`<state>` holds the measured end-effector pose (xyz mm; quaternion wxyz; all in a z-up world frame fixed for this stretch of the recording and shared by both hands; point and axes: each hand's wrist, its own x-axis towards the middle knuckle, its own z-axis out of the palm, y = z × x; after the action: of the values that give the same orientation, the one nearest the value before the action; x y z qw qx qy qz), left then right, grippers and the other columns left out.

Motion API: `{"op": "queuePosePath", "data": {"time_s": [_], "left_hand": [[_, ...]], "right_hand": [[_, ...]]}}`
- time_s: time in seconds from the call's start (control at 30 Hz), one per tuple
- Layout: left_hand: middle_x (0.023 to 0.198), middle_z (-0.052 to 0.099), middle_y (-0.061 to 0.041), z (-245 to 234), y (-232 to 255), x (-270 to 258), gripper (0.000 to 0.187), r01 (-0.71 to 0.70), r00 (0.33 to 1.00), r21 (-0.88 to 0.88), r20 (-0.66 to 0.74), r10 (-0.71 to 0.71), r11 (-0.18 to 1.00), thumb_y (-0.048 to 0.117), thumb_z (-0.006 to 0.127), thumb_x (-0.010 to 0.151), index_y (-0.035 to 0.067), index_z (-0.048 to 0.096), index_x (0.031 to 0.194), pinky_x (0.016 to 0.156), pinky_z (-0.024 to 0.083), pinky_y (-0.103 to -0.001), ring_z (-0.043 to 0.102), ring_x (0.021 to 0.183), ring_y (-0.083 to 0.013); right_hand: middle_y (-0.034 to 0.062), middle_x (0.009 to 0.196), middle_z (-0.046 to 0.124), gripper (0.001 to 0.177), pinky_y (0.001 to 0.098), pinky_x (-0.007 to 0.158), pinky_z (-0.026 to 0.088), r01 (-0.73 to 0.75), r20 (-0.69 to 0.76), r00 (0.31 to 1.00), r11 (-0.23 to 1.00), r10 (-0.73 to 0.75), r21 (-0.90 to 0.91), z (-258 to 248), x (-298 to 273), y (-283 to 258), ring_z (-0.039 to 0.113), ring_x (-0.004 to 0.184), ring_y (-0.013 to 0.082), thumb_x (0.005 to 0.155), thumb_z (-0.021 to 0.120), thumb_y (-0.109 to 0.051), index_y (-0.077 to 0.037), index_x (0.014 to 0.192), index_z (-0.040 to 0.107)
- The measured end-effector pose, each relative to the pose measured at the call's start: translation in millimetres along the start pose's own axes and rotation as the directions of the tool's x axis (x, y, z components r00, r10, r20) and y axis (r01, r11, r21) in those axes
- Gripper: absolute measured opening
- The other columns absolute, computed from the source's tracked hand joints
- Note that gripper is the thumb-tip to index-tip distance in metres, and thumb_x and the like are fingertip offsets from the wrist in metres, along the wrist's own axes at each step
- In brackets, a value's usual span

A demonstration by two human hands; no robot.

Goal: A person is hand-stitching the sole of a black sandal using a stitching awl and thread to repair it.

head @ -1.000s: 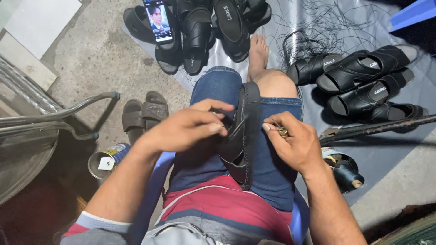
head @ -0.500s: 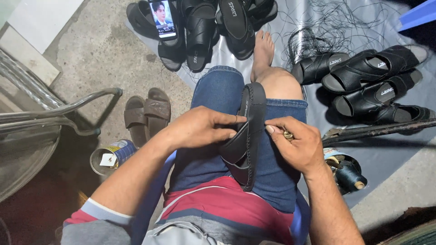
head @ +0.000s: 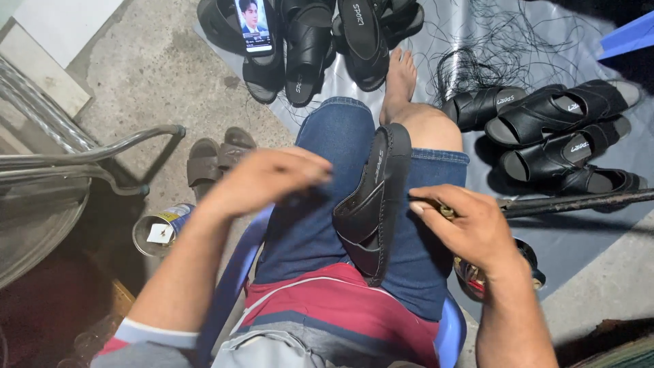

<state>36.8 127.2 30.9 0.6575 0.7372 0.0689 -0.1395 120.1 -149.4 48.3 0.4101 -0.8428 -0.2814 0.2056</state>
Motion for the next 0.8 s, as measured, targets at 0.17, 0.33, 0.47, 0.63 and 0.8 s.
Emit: {"op": "queuePosePath", "data": {"time_s": [0.17, 0.33, 0.47, 0.63, 0.8], "left_hand": [[0.111, 0.057, -0.008, -28, -1, -13, 0.028, 0.335, 0.89, 0.54, -0.45, -0.071, 0.772, 0.034, 0.053, 0.086, 0.009, 0.064, 0.08, 0.076, 0.042, -0.038, 0.06, 0.083, -0.0189], [0.13, 0.048, -0.015, 18, 22, -1, 0.039, -0.26, 0.963, 0.511, 0.08, 0.256, 0.819, 0.037, 0.047, 0.088, 0.01, 0.055, 0.115, 0.1, 0.031, -0.046, 0.041, 0.125, -0.0315], [0.115, 0.059, -0.007, 44, 22, 10, 0.052, -0.18, 0.965, 0.456, 0.251, 0.068, 0.872, 0.04, 0.054, 0.082, 0.01, 0.042, 0.124, 0.084, 0.041, -0.042, 0.056, 0.106, -0.028], [0.081, 0.065, 0.005, 57, 24, 11, 0.022, 0.106, 0.974, 0.405, 0.139, -0.176, 0.908, 0.035, 0.058, 0.08, 0.017, 0.055, 0.092, 0.064, 0.043, -0.035, 0.062, 0.074, -0.0196], [0.077, 0.066, 0.009, 62, 12, 7, 0.019, 0.184, 0.977, 0.301, 0.048, -0.208, 0.936, 0.039, 0.058, 0.078, 0.02, 0.059, 0.084, 0.062, 0.043, -0.028, 0.06, 0.064, -0.0118]], "right_hand": [[0.01, 0.108, 0.058, 0.04, 0.0294, 0.087, 0.042, 0.096, 0.155, 0.986, 0.976, -0.066, -0.194, -26, -5, -5, 0.057, 0.099, 0.0192, 0.084, 0.054, -0.021, -0.008, 0.122, 0.053], [0.0011, 0.094, 0.063, 0.036, 0.0296, 0.065, 0.047, 0.239, 0.355, 0.923, 0.944, -0.149, -0.227, -22, 8, -15, 0.06, 0.084, 0.0165, 0.085, 0.051, -0.018, -0.018, 0.121, 0.055], [-0.0028, 0.097, 0.062, 0.039, 0.0338, 0.063, 0.049, 0.317, 0.43, 0.888, 0.892, -0.16, -0.322, -20, 17, -12, 0.061, 0.081, 0.0186, 0.079, 0.053, -0.016, -0.023, 0.117, 0.058], [-0.0062, 0.097, 0.063, 0.035, 0.0335, 0.06, 0.049, 0.332, 0.421, 0.892, 0.872, -0.166, -0.36, -18, 20, -9, 0.062, 0.08, 0.017, 0.078, 0.054, -0.017, -0.024, 0.111, 0.063], [-0.0067, 0.094, 0.063, 0.036, 0.0318, 0.061, 0.048, 0.333, 0.422, 0.89, 0.88, -0.175, -0.337, -19, 22, -12, 0.061, 0.078, 0.0154, 0.078, 0.052, -0.015, -0.024, 0.112, 0.063]]}}
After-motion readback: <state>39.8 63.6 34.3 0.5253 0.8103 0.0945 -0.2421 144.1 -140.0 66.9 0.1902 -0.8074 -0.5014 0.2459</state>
